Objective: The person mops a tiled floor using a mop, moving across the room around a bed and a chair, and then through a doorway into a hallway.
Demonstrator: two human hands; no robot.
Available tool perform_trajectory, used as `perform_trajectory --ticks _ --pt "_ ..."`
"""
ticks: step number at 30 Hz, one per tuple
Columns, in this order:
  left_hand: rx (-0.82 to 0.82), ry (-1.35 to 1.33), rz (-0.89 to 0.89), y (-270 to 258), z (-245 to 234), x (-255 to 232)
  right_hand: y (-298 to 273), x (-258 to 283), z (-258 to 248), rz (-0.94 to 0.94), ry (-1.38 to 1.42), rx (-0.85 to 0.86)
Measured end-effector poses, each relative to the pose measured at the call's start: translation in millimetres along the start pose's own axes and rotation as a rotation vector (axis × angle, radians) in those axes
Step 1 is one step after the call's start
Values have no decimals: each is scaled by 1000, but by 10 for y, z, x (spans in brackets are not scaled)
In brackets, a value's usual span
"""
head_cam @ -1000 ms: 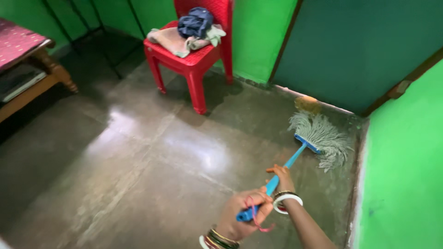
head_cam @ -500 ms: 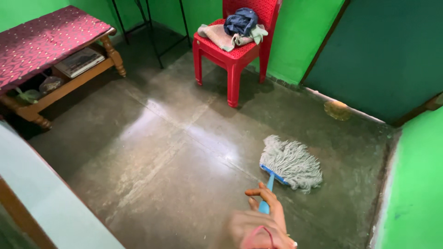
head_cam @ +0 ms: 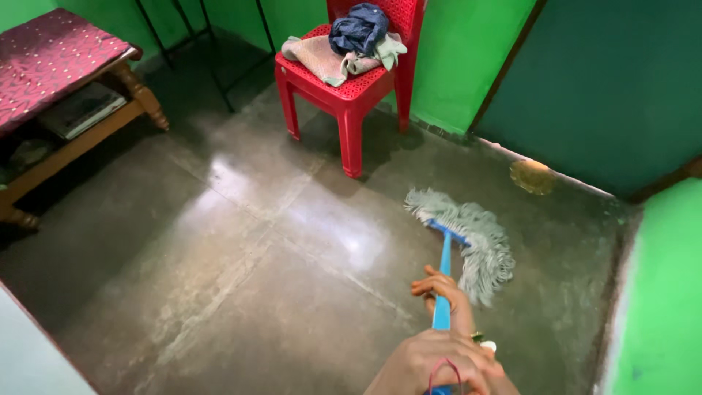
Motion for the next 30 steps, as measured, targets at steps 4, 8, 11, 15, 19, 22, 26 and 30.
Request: perform_trajectory --ticks 4,8,11,15,19,22,26,30 --pt "-69 68 16 562 -139 906 697 -1280 12 -20 -161 56" --pt "48 383 50 680 -187 1715 1015 -2540 117 140 -691 174" --pt "108 380 181 522 -61 2066 890 -3027 89 160 -744 322" --pt "50 442 116 107 20 2308 587 -3097 225 72 -747 348" --pt "-11 297 89 -123 -298 1876 360 -2657 477 69 -684 251" --pt "-132 213 129 -221 -647 1185 156 -2171 685 661 107 -95" --pt "-363 139 69 -441 -1312 156 278 -337 1100 -46 -409 -19" --pt "-406 297 89 -881 -1798 -948 -158 815 1569 20 -224 32"
Point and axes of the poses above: each hand's wrist, its own y-axis towards the middle knuckle, its own z-axis out of the palm, x = y × z, the point moved 9 cm from there along y, towards the middle knuckle, and after that the axes turned 15 degrees about -x, right-handed, at the moved point
